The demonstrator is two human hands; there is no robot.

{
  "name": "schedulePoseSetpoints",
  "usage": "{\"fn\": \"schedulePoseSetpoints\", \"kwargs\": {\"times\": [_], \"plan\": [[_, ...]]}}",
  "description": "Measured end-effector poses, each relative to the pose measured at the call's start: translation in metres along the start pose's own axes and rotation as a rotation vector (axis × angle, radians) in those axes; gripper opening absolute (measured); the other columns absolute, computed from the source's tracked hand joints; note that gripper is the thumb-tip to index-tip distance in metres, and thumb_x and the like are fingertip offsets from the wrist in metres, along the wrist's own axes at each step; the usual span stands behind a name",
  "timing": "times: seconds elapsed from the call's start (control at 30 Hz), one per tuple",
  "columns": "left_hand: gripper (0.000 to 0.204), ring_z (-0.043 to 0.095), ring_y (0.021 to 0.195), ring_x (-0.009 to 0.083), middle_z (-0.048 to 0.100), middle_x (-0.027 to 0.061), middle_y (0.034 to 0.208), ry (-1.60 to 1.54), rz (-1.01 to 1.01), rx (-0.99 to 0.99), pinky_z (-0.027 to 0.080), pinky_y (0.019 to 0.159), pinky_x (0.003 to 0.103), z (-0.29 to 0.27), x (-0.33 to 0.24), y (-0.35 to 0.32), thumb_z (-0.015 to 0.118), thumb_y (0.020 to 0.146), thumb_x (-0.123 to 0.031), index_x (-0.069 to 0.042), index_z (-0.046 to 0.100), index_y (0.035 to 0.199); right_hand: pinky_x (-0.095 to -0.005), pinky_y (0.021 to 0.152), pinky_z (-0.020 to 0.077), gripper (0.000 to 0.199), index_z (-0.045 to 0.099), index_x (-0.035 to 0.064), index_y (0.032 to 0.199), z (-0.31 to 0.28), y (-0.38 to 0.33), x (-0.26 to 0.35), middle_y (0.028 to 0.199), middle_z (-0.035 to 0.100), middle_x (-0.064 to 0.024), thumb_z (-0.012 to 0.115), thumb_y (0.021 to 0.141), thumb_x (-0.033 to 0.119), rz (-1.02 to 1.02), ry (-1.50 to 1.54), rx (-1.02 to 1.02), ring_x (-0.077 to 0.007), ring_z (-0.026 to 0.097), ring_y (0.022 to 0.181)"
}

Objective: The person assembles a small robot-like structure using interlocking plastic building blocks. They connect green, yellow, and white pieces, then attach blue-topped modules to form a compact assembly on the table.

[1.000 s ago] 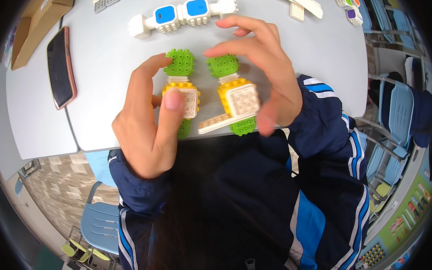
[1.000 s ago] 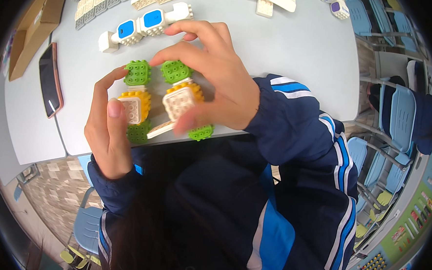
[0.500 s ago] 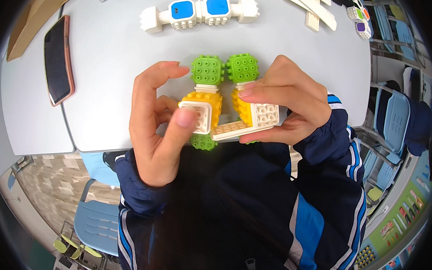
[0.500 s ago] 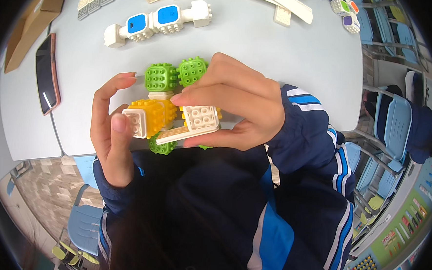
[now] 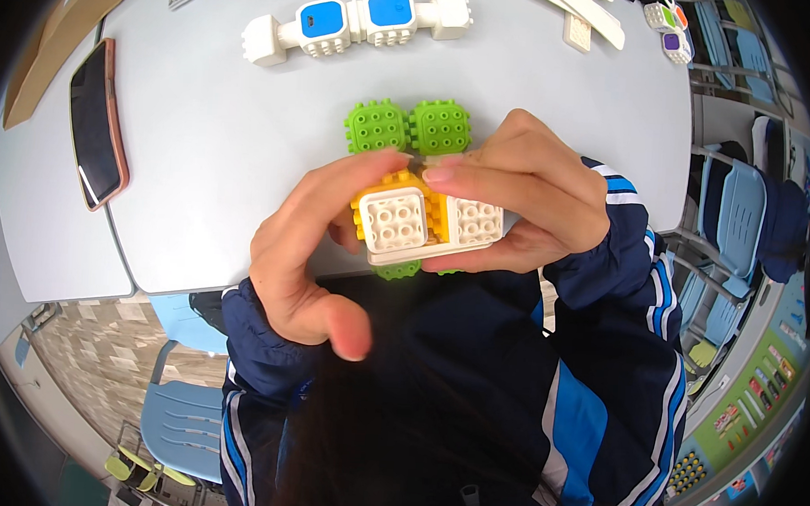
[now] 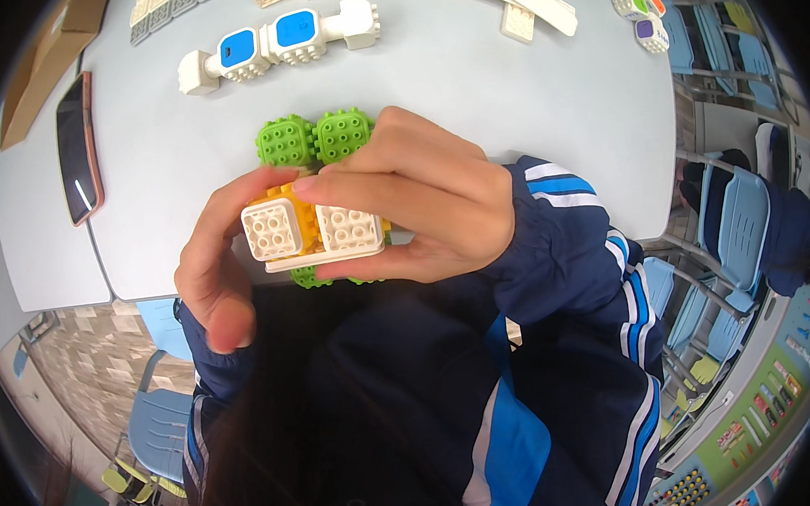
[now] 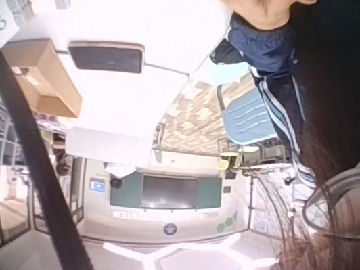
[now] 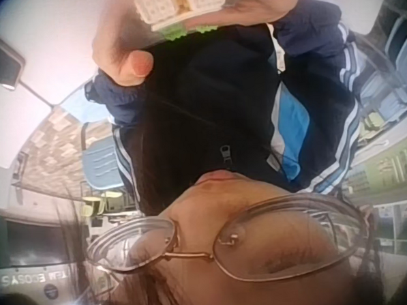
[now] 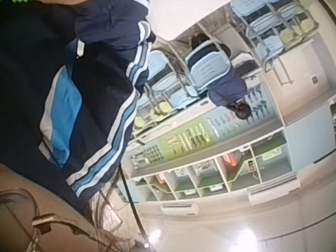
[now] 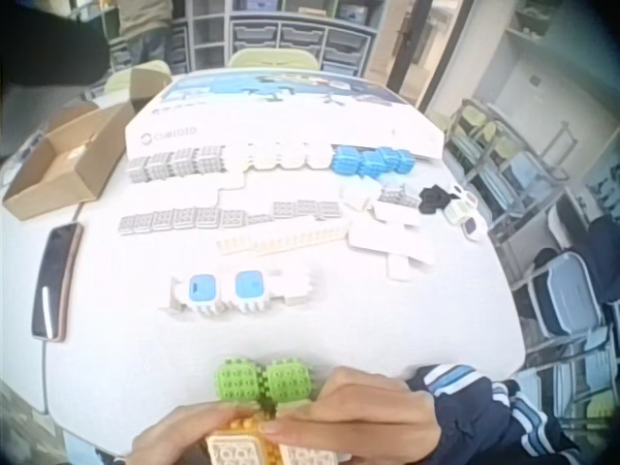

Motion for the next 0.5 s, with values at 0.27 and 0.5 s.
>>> {"fn": "schedulePoseSetpoints", "kwargs": {"times": [0.27,0.5], "plan": [[0.074,0.065,0.086,0.0153,0.065,0.0143,0.121,0.182,0.01,0.009,0.047,0.064,0.024,0.001,0.0,0.004,0.093,0.064,-0.026,0.0,0.06,0.125,-0.03,0.061,0.0433,0.056,0.071,-0.0013,0.111,-0.001,0.002,-0.003,0.096,0.068,-0.0094,0.09,0.063,0.02,0.004,0.009,-0.059,-0.0191,0.057,0.072],[0.059,0.069,0.092,0.0285,0.067,0.0194,0.112,0.288,0.145,-0.078,0.056,0.08,0.033,0.004,-0.014,0.008,0.09,0.07,-0.024,0.001,0.061,0.115,-0.0306,0.063,0.0416,0.06,0.071,-0.005,0.102,0.004,0.008,-0.001,0.094,0.07,-0.0135,0.09,0.063,0.037,-0.001,-0.058,-0.02,-0.0218,0.058,0.074]]}}
Point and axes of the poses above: each hand's wrist, its own y-axis towards the middle knuckle, its own z-axis out of the palm, x = y × z, the point moved 7 cm from there along y, towards the middle knuckle
